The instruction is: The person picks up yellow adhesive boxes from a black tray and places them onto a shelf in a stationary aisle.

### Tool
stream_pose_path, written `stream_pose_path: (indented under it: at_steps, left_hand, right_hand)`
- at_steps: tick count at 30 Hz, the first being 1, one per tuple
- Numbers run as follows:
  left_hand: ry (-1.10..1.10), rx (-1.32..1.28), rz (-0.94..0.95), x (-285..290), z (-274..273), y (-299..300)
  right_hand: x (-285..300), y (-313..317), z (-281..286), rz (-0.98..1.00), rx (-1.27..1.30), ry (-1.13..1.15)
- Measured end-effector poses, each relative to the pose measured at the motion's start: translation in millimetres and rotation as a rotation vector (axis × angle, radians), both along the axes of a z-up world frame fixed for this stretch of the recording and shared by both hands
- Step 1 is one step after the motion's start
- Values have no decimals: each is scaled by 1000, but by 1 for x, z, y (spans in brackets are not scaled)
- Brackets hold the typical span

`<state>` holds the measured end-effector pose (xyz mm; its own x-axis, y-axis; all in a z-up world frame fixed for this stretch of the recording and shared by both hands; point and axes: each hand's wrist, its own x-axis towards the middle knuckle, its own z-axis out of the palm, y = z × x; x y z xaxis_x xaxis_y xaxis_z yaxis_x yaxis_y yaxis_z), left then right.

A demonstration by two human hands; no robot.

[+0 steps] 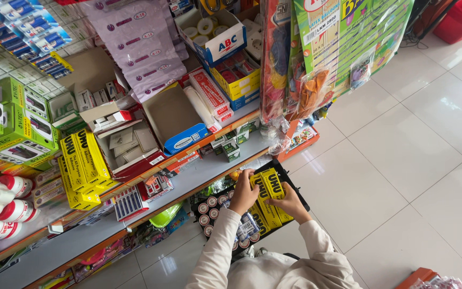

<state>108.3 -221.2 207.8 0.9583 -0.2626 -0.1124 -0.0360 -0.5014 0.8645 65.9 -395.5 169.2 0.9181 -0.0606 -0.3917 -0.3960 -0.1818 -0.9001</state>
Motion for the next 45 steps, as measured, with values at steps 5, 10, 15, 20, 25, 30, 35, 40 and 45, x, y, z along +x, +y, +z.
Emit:
stream_pose_path:
  at_steps: [5, 10, 15, 20, 25, 30, 35, 40, 45]
  left_hand:
    - [328, -181, -51, -16, 10, -2]
    - [423, -282, -109, -35, 2, -11]
    - [472, -459, 25, -52, 25, -6]
    - [530, -564, 171, -67, 15, 5]
    - [523, -638, 274, -82, 30, 21]
    - [509, -621, 381, -87, 37, 37]
    - [409, -734, 440, -86, -3, 76]
    - [365, -757, 449, -94, -7, 133]
    - [315, -783, 480, -104, 4, 197]
  right_hand:
    - [0, 2, 25, -89, 158, -47]
    - [-10, 13, 77, -176, 251, -30]
    - [-26, 23, 117, -344, 440, 191]
    - [-29, -11, 48, -378, 622, 193]
    - [-36, -12, 44, -322, 672, 273]
    - [-34, 2, 48, -306, 814, 242]
    - [-30, 37, 64, -231, 757, 263]
    - [-37, 101, 100, -224, 720, 272]
    - [-33, 158, 83, -203, 688, 280]
